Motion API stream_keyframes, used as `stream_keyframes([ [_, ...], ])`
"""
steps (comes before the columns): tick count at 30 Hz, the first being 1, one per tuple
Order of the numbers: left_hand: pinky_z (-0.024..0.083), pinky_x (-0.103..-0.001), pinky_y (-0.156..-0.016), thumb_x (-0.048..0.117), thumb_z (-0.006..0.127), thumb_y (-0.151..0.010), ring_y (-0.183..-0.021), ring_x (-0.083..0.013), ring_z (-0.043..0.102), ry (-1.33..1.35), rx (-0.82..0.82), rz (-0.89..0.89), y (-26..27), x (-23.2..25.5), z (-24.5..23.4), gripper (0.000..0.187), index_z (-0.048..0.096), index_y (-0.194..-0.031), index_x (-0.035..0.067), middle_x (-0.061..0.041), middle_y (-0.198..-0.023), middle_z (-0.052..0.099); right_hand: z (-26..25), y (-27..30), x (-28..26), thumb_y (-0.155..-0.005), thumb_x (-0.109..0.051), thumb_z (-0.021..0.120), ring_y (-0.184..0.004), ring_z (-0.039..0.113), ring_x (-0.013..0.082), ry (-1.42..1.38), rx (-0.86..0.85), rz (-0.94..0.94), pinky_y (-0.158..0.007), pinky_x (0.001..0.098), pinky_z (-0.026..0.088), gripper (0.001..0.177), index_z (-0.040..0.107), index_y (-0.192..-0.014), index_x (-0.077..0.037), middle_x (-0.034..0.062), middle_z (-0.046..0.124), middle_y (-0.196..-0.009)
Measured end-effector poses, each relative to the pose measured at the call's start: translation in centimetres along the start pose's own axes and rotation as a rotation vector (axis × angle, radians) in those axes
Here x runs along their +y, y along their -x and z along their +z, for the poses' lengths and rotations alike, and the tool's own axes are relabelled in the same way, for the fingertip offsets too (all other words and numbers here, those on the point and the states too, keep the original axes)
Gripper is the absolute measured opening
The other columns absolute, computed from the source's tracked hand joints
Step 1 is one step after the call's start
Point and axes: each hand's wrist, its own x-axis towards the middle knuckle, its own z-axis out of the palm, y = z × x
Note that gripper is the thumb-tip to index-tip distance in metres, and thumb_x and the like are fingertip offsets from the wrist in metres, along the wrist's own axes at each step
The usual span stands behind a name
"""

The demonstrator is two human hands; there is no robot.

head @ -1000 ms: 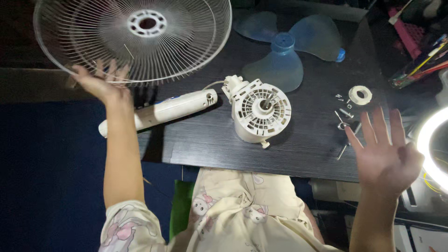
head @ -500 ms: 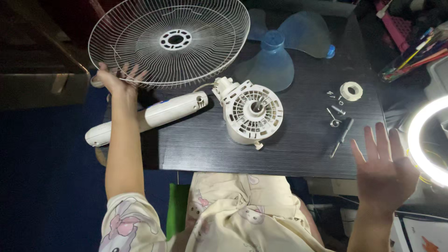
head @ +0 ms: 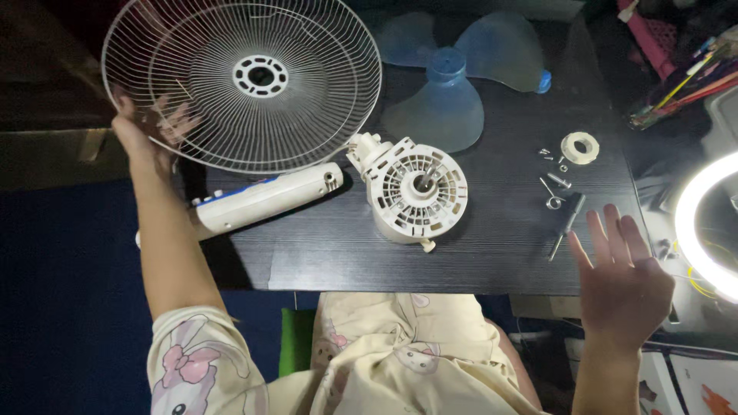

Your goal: The person disassembles a standing electric fan on a table. They use a screwdriver to remove screws from the fan neck, detach the fan head, remove the fan blades, and then unscrew the motor housing from the base.

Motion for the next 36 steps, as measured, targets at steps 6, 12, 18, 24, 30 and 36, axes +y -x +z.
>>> stream_keyframes([
  [6,0.064,-0.054,-0.082,0.023,0.041,-0.105,-0.106,-0.0402,0.076,-0.335,0.040,0.008,-0.8,0.7,-0.6,0.050,0.034,-0.151,0.005,-0.024,-0.136,0.061,-1.4,0.7,1.3,-0.118,-0.035,0.029,-0.158,0.028,0.0393,-0.206,-0.067,0.007,-0.135,0.0624,0.022,0.053,0.049,-0.149,0.003,0.0217,0.038,-0.165],
  [12,0.061,-0.047,-0.077,0.016,0.068,-0.100,-0.093,-0.0352,0.076,-0.734,0.293,0.062,-0.6,-1.3,-0.8,0.034,0.067,-0.126,-0.006,-0.015,-0.105,0.076,1.2,0.2,1.8,-0.107,-0.031,0.036,-0.159,0.033,0.0408,0.153,0.017,0.049,-0.130,0.0653,0.025,0.054,0.047,-0.147,0.004,0.0258,0.038,-0.164],
  [18,0.040,-0.056,-0.107,0.035,0.083,-0.091,-0.130,-0.0545,0.046,-1.329,0.488,0.339,0.1,-0.5,-0.7,0.073,0.048,-0.136,-0.011,-0.038,-0.137,0.046,1.3,0.4,4.0,-0.107,-0.030,0.055,-0.157,0.035,0.0476,0.052,-0.178,0.037,-0.128,0.0640,0.028,0.054,0.048,-0.145,0.008,0.0287,0.040,-0.163],
  [24,0.024,-0.058,-0.129,0.038,0.074,-0.111,-0.157,-0.0445,0.026,-1.399,0.082,0.642,7.6,-2.4,6.5,0.066,0.045,-0.158,0.002,-0.028,-0.166,0.028,4.9,1.5,7.8,-0.097,-0.025,0.065,-0.158,0.029,0.0388,0.559,-0.371,0.007,-0.127,0.0591,0.023,0.063,0.047,-0.149,0.006,0.0273,0.035,-0.167],
  [30,0.034,-0.048,-0.132,0.036,0.068,-0.099,-0.153,-0.0349,0.045,-0.737,-0.400,0.671,24.6,-6.4,19.4,0.057,0.055,-0.146,0.005,-0.019,-0.156,0.051,10.3,0.6,12.7,-0.078,-0.007,0.085,-0.154,0.032,0.0354,0.836,-0.528,-0.171,-0.125,0.0486,0.031,0.118,0.002,-0.162,0.000,0.0257,0.026,-0.165],
  [36,0.025,-0.048,-0.135,0.043,0.051,-0.108,-0.162,-0.0390,0.029,-0.638,-0.251,0.705,31.3,-11.8,25.1,0.071,0.034,-0.160,-0.003,-0.025,-0.169,0.032,12.2,-0.6,14.7,-0.072,-0.009,0.092,-0.154,0.035,0.0320,0.610,-0.500,-0.251,-0.127,0.0472,0.035,0.135,-0.008,-0.163,-0.004,0.0243,0.024,-0.165],
])
